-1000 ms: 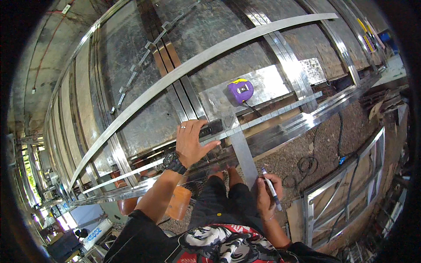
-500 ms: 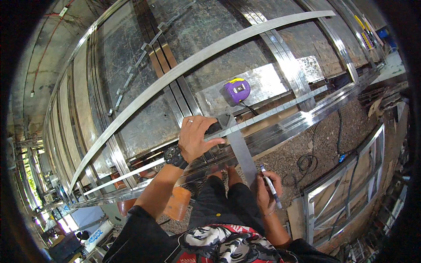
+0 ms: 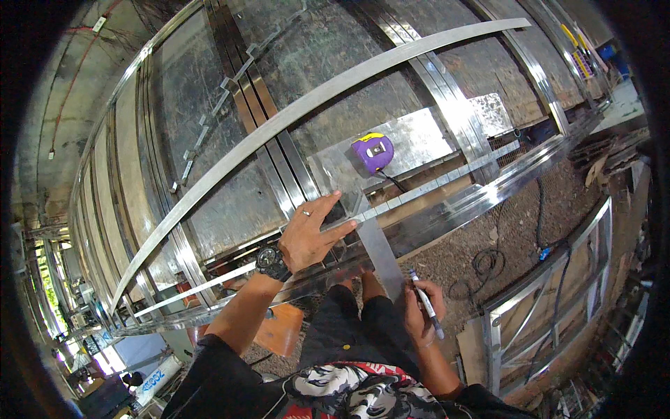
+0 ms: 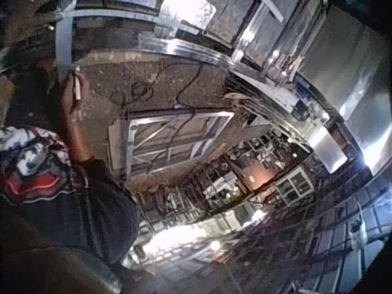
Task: The person uses a try square and a marker to measure and mark a metal bar. They repeatedly align the square and draw lines along the edge to create measurement marks on the metal.
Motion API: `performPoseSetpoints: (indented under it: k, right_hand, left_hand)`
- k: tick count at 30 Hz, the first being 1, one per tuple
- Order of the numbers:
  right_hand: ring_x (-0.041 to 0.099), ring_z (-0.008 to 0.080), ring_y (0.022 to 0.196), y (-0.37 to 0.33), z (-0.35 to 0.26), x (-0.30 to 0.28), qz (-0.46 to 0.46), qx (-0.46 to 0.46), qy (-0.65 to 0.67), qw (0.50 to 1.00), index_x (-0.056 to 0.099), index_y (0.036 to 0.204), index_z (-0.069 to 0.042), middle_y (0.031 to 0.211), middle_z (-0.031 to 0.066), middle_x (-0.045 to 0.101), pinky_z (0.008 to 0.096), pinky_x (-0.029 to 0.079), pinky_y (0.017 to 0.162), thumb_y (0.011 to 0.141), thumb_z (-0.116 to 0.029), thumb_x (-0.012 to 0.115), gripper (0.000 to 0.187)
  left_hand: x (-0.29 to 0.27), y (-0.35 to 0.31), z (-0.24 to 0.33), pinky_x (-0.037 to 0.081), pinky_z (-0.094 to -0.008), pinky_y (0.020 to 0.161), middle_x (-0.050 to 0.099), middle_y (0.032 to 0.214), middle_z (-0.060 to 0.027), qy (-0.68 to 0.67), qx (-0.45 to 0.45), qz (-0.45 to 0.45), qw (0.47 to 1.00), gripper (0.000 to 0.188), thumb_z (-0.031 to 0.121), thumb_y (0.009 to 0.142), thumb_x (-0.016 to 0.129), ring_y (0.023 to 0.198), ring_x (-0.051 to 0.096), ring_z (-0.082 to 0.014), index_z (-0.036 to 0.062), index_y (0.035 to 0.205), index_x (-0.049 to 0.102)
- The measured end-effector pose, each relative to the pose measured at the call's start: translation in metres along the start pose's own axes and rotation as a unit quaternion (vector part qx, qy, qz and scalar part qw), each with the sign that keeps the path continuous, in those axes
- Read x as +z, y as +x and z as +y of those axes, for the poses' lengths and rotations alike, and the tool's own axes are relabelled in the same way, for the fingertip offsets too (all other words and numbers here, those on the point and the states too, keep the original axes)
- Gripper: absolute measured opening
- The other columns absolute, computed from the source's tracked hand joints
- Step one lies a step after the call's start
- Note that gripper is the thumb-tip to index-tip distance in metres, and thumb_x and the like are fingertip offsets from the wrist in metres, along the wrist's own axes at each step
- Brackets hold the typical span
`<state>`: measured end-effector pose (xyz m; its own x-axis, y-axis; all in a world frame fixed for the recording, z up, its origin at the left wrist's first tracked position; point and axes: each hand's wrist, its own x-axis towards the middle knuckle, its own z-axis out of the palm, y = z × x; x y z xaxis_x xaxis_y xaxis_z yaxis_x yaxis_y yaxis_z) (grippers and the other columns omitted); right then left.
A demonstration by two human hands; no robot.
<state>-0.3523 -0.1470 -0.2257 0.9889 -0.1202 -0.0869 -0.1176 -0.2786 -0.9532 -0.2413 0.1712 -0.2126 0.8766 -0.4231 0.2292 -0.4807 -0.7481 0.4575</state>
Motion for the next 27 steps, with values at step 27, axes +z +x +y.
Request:
performPoseSetpoints:
  k: [27]
  right_hand:
    - [0.073,0.0178,0.089,-0.003,0.001,0.000,-0.001,-0.015,-0.017,1.000,0.066,0.116,-0.002,0.101,0.0123,0.075,0.0307,0.057,0.081,0.097,-0.001,0.073,0.020]
  left_hand:
    - [0.009,0.013,0.010,0.049,-0.0498,0.103,0.058,0.145,-0.0233,-0.004,-0.029,0.031,0.999,0.057,0.015,0.083,0.088,0.126,0.060,-0.0421,0.0336,0.135,0.074]
